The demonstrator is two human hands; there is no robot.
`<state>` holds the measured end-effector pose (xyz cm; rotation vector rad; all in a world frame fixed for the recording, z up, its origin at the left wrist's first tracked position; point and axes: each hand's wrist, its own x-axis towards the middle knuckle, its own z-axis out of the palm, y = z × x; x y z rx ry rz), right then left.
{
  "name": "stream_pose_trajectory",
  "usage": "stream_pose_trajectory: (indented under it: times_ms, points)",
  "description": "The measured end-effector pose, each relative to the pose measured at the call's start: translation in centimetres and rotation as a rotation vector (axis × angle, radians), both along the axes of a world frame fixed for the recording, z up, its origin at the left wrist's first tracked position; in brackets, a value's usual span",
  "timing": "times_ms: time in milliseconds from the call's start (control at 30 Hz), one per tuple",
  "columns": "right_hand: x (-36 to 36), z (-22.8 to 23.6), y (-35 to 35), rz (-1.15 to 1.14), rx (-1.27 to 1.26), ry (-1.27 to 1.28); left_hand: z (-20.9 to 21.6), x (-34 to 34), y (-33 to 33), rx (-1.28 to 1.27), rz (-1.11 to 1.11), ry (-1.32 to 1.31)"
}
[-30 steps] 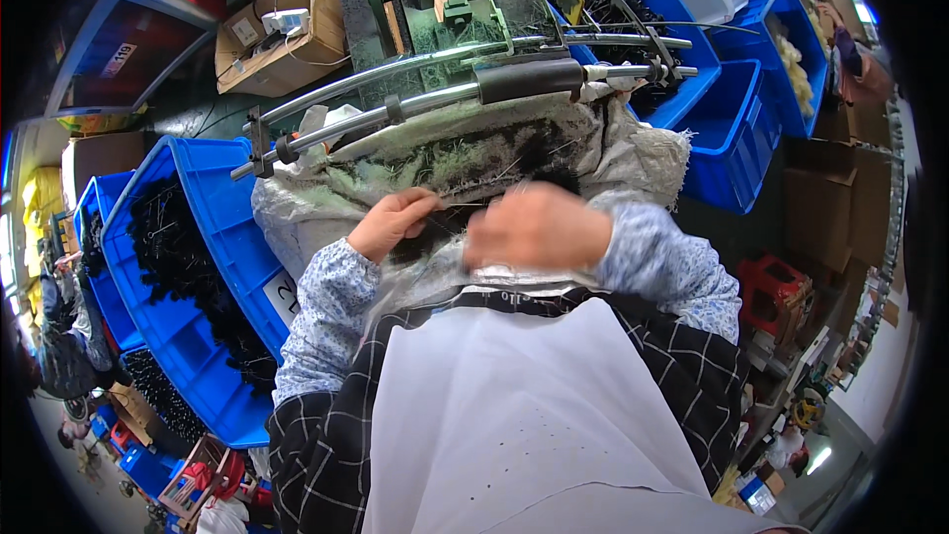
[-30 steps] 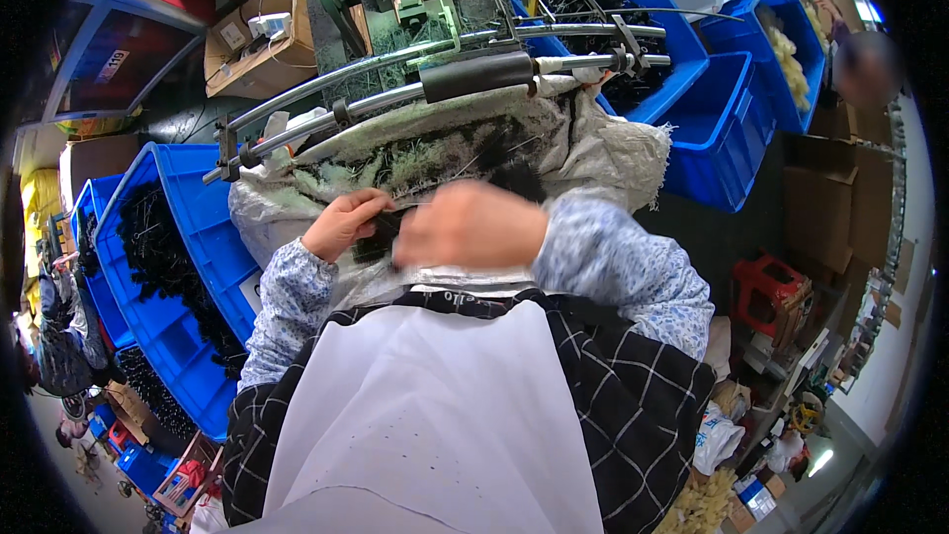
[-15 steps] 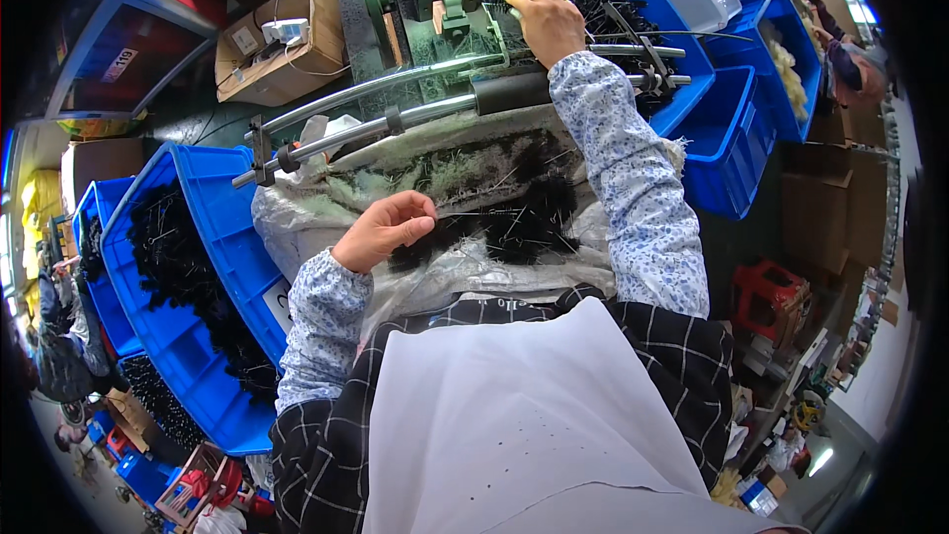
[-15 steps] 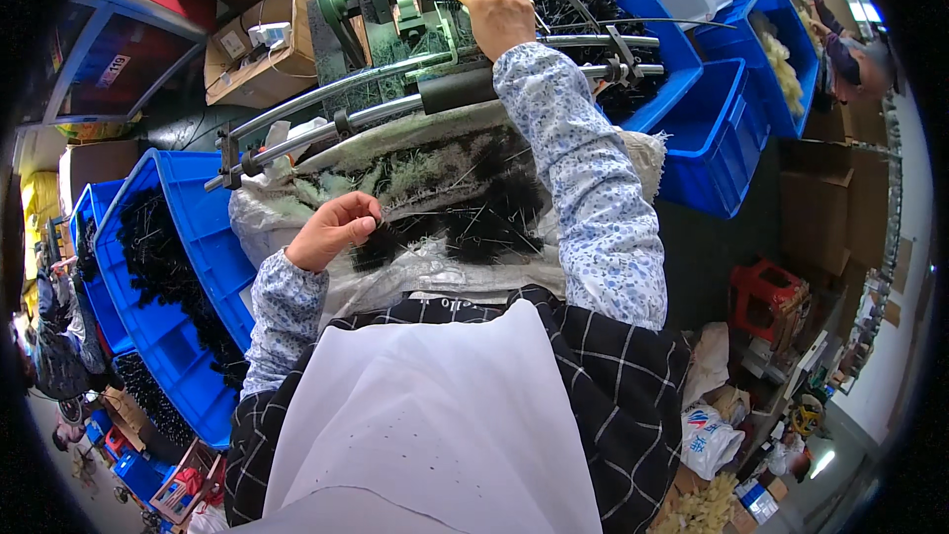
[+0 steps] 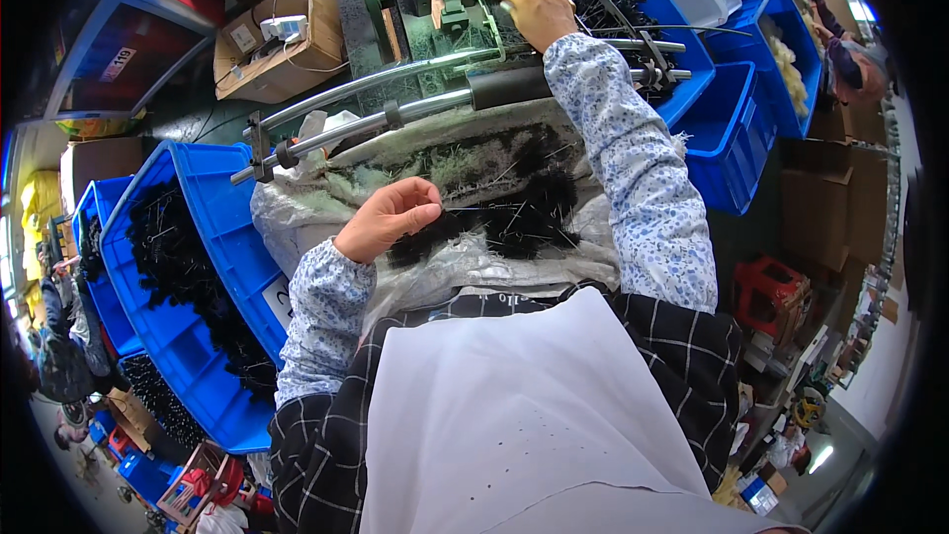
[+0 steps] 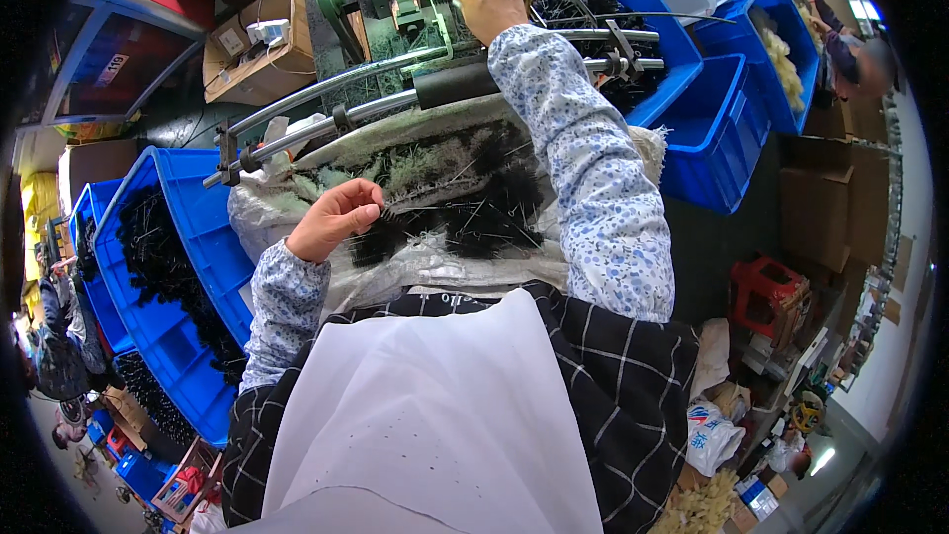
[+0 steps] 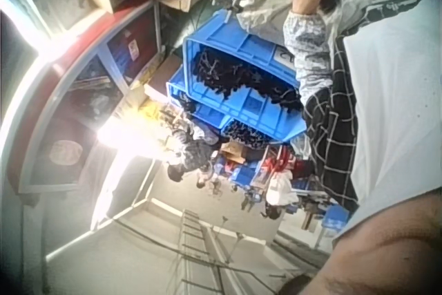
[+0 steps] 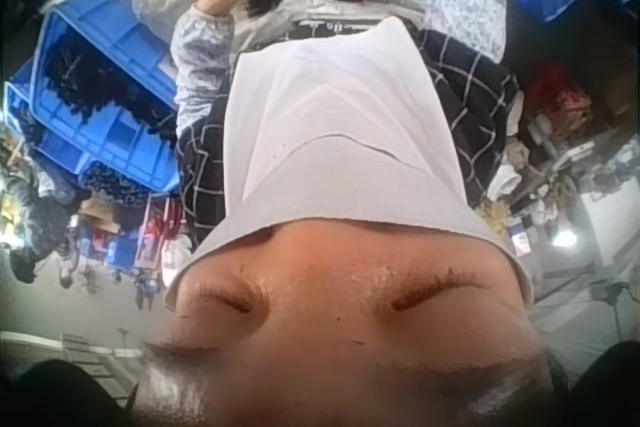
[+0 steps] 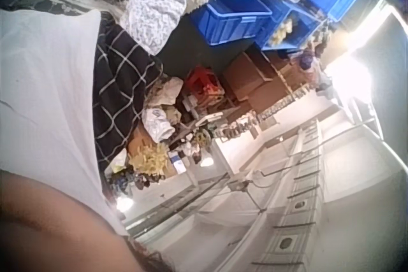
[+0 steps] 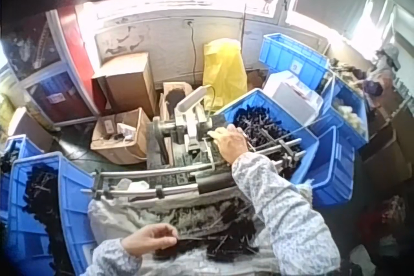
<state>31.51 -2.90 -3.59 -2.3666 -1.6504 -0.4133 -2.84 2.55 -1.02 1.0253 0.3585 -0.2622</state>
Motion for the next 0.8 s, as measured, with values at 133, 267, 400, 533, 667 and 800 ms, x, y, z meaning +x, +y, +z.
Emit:
stream_pose_trajectory:
  times_ms: [133,267,400,533,667,800]
  points:
    - [-0.9,1.0,-1.6,-0.282,0.006,-0.009,0.1,-0.8,0.7,0.018,0.044,0.030]
    - [-0.9,0.0,-2.0,-0.243,0.069,0.132,-0.3,-1.0,0.9,0.039,0.067,0.028]
    - [-2.6,-0.4,-0.5,-0.207,0.114,0.120,0.0,-0.5,0.8,0.028,0.074,0.012]
    - [-5.2,-0.1,1.6,-0.180,0.190,0.038,0.1,0.0,0.5,0.041,0.077,-0.008]
    - [-7.0,0.2,3.0,-0.199,0.087,0.072,0.5,0.5,0.4,0.065,0.064,-0.016]
    - [-5.8,0.3,2.1,-0.208,0.059,0.036,1.2,0.4,0.9,0.099,0.103,-0.011]
